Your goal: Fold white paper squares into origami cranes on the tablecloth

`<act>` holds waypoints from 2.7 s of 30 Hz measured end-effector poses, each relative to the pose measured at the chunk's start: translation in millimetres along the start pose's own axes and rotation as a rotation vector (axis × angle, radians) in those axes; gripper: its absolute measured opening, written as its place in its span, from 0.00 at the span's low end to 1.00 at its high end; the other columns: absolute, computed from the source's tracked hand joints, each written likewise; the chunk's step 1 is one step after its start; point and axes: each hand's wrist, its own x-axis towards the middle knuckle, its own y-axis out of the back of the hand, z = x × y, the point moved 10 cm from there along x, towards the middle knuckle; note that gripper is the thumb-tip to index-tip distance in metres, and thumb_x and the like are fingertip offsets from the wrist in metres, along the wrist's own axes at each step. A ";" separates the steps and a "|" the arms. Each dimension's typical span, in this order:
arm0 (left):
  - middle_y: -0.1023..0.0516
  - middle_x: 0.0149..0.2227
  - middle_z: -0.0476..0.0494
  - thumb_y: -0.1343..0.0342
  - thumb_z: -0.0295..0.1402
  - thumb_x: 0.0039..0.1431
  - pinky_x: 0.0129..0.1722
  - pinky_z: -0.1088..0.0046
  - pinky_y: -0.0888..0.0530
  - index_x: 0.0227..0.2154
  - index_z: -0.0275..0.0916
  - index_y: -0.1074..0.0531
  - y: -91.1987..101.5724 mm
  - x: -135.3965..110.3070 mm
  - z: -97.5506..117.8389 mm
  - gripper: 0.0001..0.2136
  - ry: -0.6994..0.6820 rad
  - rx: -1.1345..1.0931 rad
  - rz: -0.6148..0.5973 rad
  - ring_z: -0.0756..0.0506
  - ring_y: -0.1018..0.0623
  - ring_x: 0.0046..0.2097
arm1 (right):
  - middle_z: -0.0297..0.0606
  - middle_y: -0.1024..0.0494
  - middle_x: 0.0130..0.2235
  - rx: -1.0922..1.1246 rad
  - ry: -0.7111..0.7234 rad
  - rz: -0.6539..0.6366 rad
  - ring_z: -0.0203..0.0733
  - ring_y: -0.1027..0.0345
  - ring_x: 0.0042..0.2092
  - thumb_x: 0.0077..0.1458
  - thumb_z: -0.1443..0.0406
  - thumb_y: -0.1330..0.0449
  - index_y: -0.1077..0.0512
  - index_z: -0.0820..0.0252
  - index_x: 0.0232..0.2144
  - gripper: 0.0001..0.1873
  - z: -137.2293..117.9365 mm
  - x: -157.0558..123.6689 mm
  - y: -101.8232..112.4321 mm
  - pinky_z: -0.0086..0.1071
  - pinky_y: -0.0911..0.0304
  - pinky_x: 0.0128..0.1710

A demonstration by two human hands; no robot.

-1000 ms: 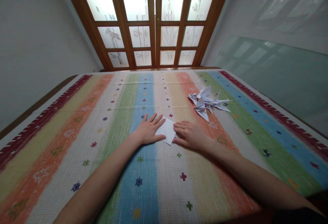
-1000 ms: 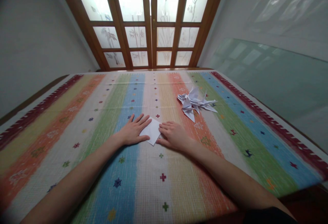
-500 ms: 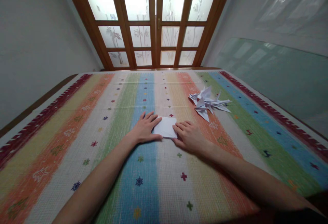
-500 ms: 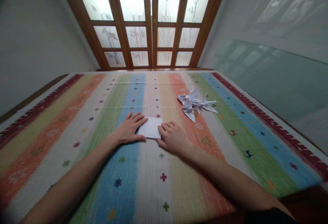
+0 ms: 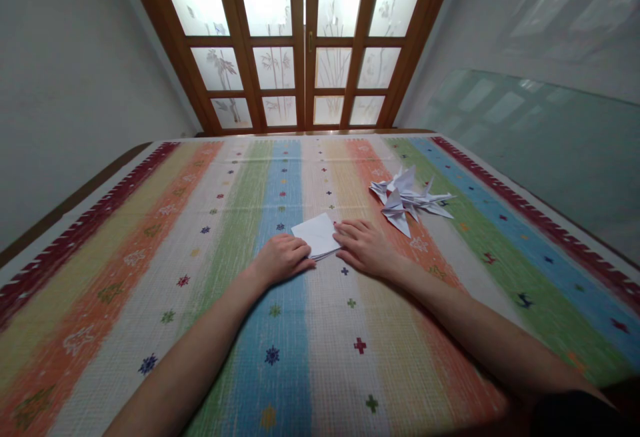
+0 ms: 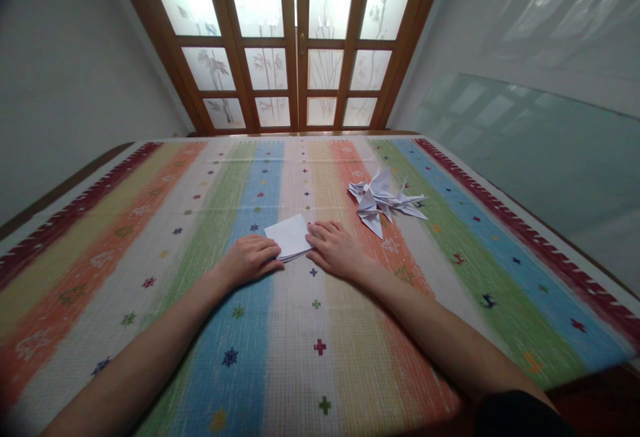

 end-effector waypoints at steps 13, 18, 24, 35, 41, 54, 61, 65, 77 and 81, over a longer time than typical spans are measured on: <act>0.20 0.34 0.41 0.53 0.35 0.66 0.40 0.67 0.28 0.34 0.38 0.24 3.6 -0.9 -19.4 0.13 0.267 -0.171 0.131 0.45 0.23 0.37 | 0.43 0.22 0.37 0.015 -0.063 0.053 0.46 0.31 0.41 0.64 0.59 0.46 0.26 0.62 0.34 0.14 -10.4 4.3 -2.3 0.38 0.42 0.43; 0.23 0.35 0.42 0.47 0.34 0.63 0.40 0.68 0.30 0.30 0.37 0.25 0.5 0.9 -34.3 0.10 0.443 -0.196 0.166 0.44 0.25 0.39 | 0.44 0.23 0.35 0.065 -0.162 0.068 0.44 0.32 0.39 0.64 0.62 0.47 0.27 0.62 0.31 0.13 -1.6 8.4 0.2 0.36 0.41 0.41; 0.25 0.28 0.46 0.42 0.34 0.59 0.40 0.69 0.32 0.21 0.38 0.27 -9.2 -0.3 -47.6 0.12 0.534 -0.363 0.085 0.47 0.27 0.35 | 0.45 0.24 0.36 0.038 -0.199 0.044 0.45 0.33 0.39 0.64 0.64 0.48 0.27 0.63 0.31 0.13 0.8 12.2 -3.4 0.36 0.40 0.41; 0.22 0.32 0.37 0.52 0.40 0.66 0.37 0.63 0.32 0.27 0.36 0.25 -13.5 12.0 -38.8 0.18 0.611 0.030 -0.025 0.40 0.25 0.38 | 0.47 0.25 0.42 0.095 -0.365 0.069 0.48 0.34 0.45 0.63 0.63 0.47 0.27 0.61 0.31 0.12 10.7 15.2 -10.1 0.41 0.39 0.46; 0.22 0.32 0.34 0.56 0.46 0.66 0.37 0.61 0.32 0.27 0.35 0.26 -14.0 13.6 -40.6 0.23 0.643 0.052 0.029 0.39 0.26 0.37 | 0.46 0.26 0.41 0.084 -0.396 0.067 0.49 0.35 0.44 0.61 0.64 0.46 0.27 0.60 0.31 0.10 13.9 14.6 -13.5 0.40 0.40 0.44; 0.23 0.39 0.27 0.60 0.36 0.68 0.43 0.54 0.35 0.36 0.32 0.25 13.2 15.6 -29.6 0.19 0.575 0.214 0.033 0.33 0.26 0.45 | 0.46 0.25 0.43 0.014 -0.449 0.054 0.51 0.35 0.46 0.61 0.61 0.45 0.27 0.60 0.34 0.10 18.6 8.5 -11.9 0.45 0.46 0.46; 0.47 0.67 0.25 0.61 0.63 0.57 0.63 0.54 0.48 0.65 0.29 0.49 -34.2 6.6 41.8 0.44 0.175 0.007 -0.260 0.32 0.47 0.68 | 0.44 0.24 0.42 0.120 -0.516 0.057 0.51 0.35 0.46 0.59 0.62 0.42 0.28 0.58 0.34 0.06 28.9 5.6 -10.1 0.47 0.48 0.48; 0.53 0.68 0.25 0.60 0.65 0.54 0.64 0.53 0.49 0.66 0.32 0.53 -43.9 -1.3 33.9 0.47 0.213 -0.009 -0.267 0.32 0.53 0.70 | 0.44 0.25 0.47 0.235 -0.494 0.080 0.50 0.35 0.50 0.58 0.65 0.43 0.29 0.57 0.40 0.07 35.1 -2.2 -7.7 0.47 0.47 0.51; 0.52 0.68 0.27 0.56 0.63 0.55 0.64 0.53 0.47 0.65 0.35 0.47 -37.7 0.7 28.6 0.43 0.214 -0.045 -0.233 0.33 0.49 0.69 | 0.48 0.26 0.52 0.547 -0.407 0.122 0.43 0.30 0.48 0.56 0.68 0.42 0.32 0.61 0.53 0.21 60.0 40.1 -6.1 0.36 0.35 0.46; 0.48 0.68 0.30 0.56 0.60 0.59 0.64 0.49 0.47 0.63 0.37 0.43 -32.3 0.1 29.5 0.38 0.230 -0.025 -0.183 0.32 0.49 0.69 | 0.44 0.22 0.42 0.494 -0.393 -0.030 0.40 0.29 0.39 0.52 0.71 0.40 0.26 0.63 0.45 0.16 55.8 73.3 -21.1 0.33 0.36 0.41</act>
